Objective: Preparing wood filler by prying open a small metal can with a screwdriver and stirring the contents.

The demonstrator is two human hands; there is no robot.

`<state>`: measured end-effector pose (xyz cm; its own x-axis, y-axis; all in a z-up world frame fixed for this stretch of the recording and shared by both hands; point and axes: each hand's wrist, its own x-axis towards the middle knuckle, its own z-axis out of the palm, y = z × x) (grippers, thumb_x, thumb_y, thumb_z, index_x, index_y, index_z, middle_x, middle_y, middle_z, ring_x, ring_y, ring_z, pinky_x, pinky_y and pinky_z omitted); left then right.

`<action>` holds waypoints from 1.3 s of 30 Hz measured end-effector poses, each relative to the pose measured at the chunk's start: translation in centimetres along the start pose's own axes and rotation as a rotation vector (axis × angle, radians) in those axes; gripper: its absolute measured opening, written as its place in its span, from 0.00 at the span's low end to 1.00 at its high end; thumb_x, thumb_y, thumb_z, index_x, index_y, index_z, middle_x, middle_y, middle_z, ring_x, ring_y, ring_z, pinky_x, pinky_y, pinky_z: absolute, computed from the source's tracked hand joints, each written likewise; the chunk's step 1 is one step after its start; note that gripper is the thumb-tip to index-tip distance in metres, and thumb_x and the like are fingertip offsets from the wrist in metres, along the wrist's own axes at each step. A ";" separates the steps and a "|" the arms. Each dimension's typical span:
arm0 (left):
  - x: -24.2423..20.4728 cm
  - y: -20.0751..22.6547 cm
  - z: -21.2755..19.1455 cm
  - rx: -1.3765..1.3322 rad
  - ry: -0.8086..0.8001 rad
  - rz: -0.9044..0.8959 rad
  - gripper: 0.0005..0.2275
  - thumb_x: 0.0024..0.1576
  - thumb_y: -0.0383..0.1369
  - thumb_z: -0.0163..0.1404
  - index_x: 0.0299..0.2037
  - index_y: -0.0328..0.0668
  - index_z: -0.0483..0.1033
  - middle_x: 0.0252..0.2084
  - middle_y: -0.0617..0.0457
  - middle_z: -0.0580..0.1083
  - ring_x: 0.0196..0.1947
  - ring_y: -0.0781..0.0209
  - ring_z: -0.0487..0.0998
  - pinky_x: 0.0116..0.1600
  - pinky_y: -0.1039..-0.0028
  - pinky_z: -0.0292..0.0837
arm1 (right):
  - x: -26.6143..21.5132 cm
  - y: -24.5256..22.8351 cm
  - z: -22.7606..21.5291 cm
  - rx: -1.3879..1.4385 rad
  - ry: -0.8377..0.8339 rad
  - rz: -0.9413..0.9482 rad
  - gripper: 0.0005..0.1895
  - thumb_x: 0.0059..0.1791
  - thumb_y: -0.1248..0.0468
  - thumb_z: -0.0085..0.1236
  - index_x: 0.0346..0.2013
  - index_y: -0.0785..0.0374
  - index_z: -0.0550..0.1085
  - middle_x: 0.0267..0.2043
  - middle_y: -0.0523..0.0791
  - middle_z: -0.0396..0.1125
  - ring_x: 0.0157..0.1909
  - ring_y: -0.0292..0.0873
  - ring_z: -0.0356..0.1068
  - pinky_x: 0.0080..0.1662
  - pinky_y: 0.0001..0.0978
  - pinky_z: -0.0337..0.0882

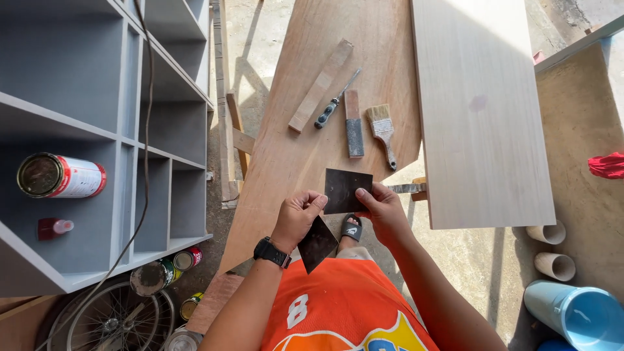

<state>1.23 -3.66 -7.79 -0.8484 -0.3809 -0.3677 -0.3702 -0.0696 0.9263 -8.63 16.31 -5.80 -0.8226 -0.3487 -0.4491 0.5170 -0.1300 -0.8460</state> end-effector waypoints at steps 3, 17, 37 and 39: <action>-0.3 1.0 2.7 0.008 -0.001 -0.047 0.06 0.63 0.35 0.61 0.37 0.43 0.87 0.27 0.56 0.83 0.25 0.77 0.73 0.33 0.83 0.68 | 2.2 0.5 -2.4 0.061 0.079 0.008 0.10 0.56 0.68 0.65 0.49 0.71 0.80 0.36 0.53 0.78 0.34 0.50 0.83 0.38 0.40 0.86; 3.7 4.9 12.5 0.032 -0.010 -0.104 0.07 0.66 0.38 0.61 0.40 0.46 0.83 0.30 0.61 0.74 0.28 0.78 0.69 0.35 0.84 0.65 | 2.2 0.2 -12.5 0.094 0.056 0.127 0.09 0.56 0.65 0.67 0.49 0.66 0.81 0.39 0.54 0.80 0.39 0.53 0.85 0.44 0.40 0.85; 4.3 3.2 16.4 0.198 -0.123 -0.165 0.12 0.67 0.34 0.57 0.30 0.43 0.77 0.28 0.61 0.67 0.30 0.69 0.64 0.38 0.76 0.60 | 9.3 -1.4 -42.8 -1.198 0.929 0.080 0.36 0.60 0.41 0.42 0.81 0.46 0.59 0.87 0.55 0.37 0.83 0.68 0.33 0.73 0.78 0.42; 3.9 3.3 15.5 0.158 -0.058 -0.263 0.12 0.68 0.33 0.57 0.31 0.40 0.77 0.27 0.61 0.66 0.29 0.69 0.64 0.35 0.75 0.61 | 8.9 -4.4 -41.9 -1.186 0.759 0.197 0.32 0.59 0.37 0.41 0.80 0.23 0.56 0.89 0.46 0.30 0.86 0.65 0.26 0.77 0.68 0.31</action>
<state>-9.17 8.91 -7.44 -0.7343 -0.3157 -0.6009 -0.6300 -0.0126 0.7765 -28.15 52.71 -18.11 -0.8829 0.3544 -0.3080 0.4467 0.8362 -0.3181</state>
